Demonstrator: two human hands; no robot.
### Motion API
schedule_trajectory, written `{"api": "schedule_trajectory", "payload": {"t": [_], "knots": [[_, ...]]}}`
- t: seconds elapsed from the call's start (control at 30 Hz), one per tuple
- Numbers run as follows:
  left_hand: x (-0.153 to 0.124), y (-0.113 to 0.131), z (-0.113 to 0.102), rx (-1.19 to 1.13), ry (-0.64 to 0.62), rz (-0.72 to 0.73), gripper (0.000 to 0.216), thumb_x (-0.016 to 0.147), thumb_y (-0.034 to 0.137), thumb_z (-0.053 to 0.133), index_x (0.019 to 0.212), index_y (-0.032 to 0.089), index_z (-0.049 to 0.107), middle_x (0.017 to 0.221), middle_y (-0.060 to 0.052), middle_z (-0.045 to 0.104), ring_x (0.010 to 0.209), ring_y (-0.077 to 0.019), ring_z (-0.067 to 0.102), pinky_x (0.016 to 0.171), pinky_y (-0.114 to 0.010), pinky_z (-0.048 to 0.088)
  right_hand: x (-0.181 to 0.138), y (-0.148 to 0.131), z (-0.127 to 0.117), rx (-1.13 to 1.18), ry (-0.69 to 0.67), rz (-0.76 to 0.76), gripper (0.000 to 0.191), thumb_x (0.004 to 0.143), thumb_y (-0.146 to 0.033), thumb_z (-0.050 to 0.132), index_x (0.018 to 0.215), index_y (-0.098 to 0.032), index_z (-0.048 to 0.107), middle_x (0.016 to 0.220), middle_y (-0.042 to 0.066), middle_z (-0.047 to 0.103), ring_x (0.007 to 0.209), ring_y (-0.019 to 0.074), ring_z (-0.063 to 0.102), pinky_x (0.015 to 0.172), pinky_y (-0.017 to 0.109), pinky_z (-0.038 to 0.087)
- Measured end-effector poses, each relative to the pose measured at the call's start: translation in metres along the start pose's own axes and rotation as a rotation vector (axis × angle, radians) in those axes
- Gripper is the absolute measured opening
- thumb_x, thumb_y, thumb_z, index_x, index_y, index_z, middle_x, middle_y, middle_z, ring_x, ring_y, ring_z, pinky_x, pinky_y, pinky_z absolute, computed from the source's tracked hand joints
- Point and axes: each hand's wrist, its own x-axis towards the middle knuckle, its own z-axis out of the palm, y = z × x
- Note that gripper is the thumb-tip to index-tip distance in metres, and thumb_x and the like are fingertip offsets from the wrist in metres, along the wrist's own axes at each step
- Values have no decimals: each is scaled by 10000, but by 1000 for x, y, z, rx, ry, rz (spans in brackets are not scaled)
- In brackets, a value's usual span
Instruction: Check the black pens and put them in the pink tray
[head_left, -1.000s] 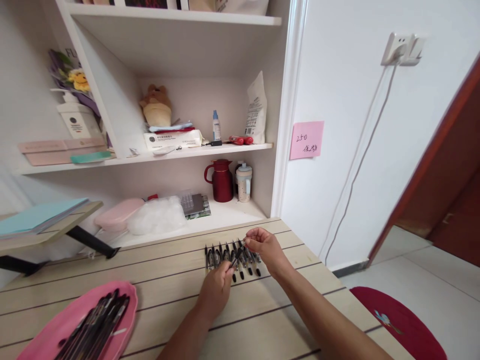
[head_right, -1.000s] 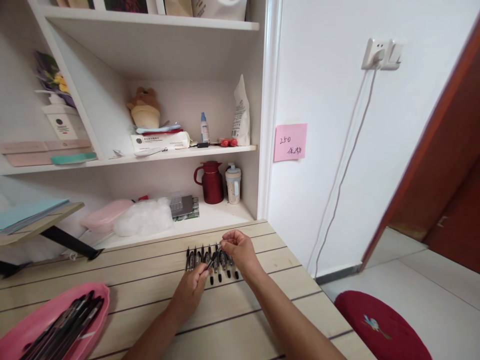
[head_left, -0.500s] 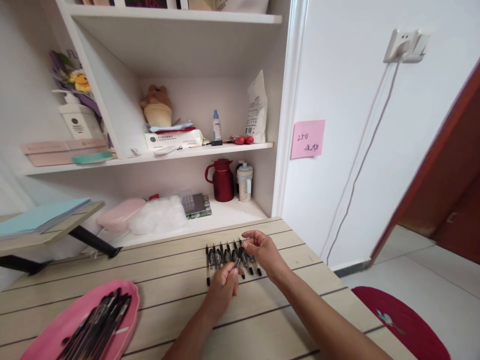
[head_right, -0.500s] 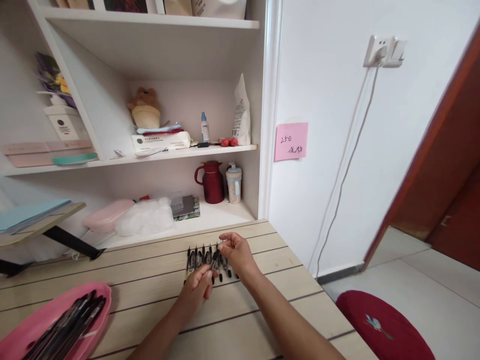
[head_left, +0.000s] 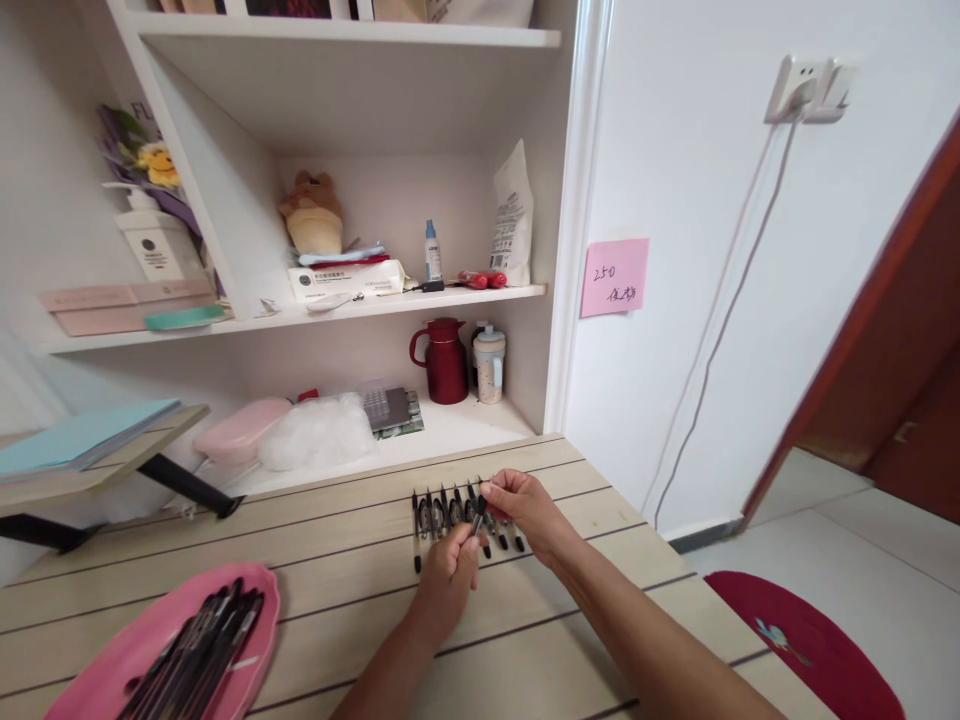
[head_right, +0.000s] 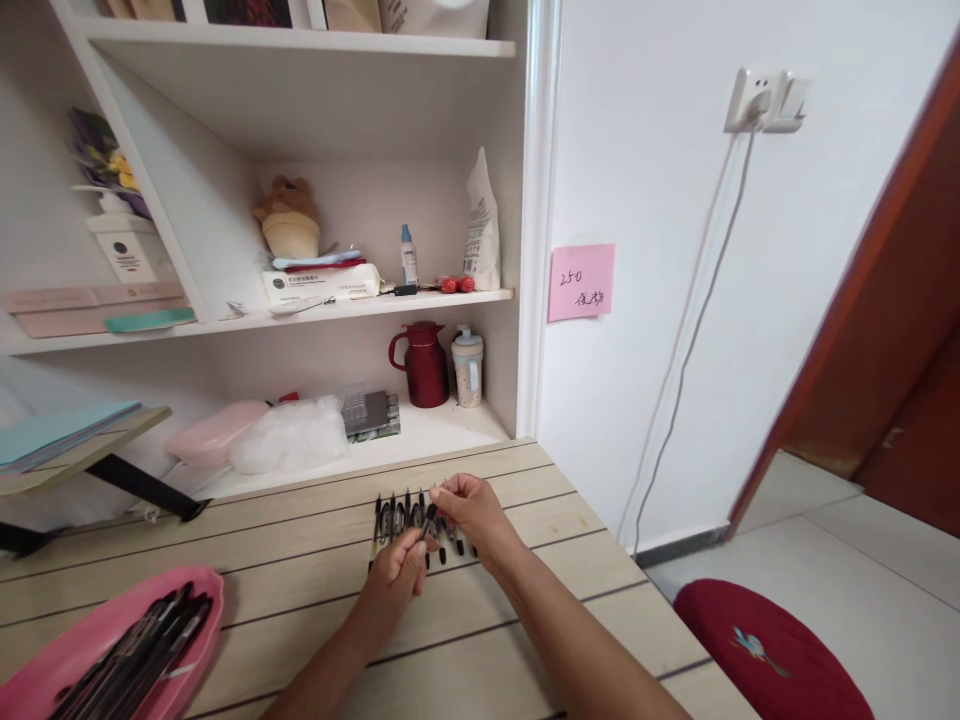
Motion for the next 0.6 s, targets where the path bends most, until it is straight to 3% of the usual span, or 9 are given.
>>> {"api": "schedule_trajectory", "payload": {"t": [0.17, 0.33, 0.47, 0.6], "knots": [[0, 0, 1, -16, -1, -19, 313, 796, 415, 391, 840, 164, 571, 436, 63, 410, 413, -95, 352, 453, -206, 269, 0, -3, -4, 29, -89, 39, 307, 620, -406, 651, 784, -150, 610, 701, 4, 594, 588, 81, 495, 544, 203, 368], [0, 0, 2, -9, -19, -31, 313, 796, 418, 391, 851, 163, 563, 435, 67, 405, 413, -93, 352, 450, -203, 267, 3, 1, -7, -40, -39, -2, 280, 569, -373, 700, 589, -141, 544, 491, -48, 503, 450, 50, 404, 462, 186, 301], [0, -2, 1, -10, -17, -32, 320, 804, 418, 377, 857, 157, 555, 440, 69, 398, 419, -92, 351, 454, -201, 271, 4, 2, -8, -25, -92, 59, 295, 600, -413, 666, 710, -150, 592, 576, -20, 566, 529, 79, 482, 496, 197, 343], [0, -3, 1, 12, -21, -27, 314, 809, 411, 373, 858, 157, 550, 445, 68, 405, 427, -91, 355, 460, -201, 273, 4, 2, -9, -45, -39, 20, 290, 552, -381, 709, 567, -145, 541, 490, -33, 533, 457, 58, 432, 468, 192, 317]]}}
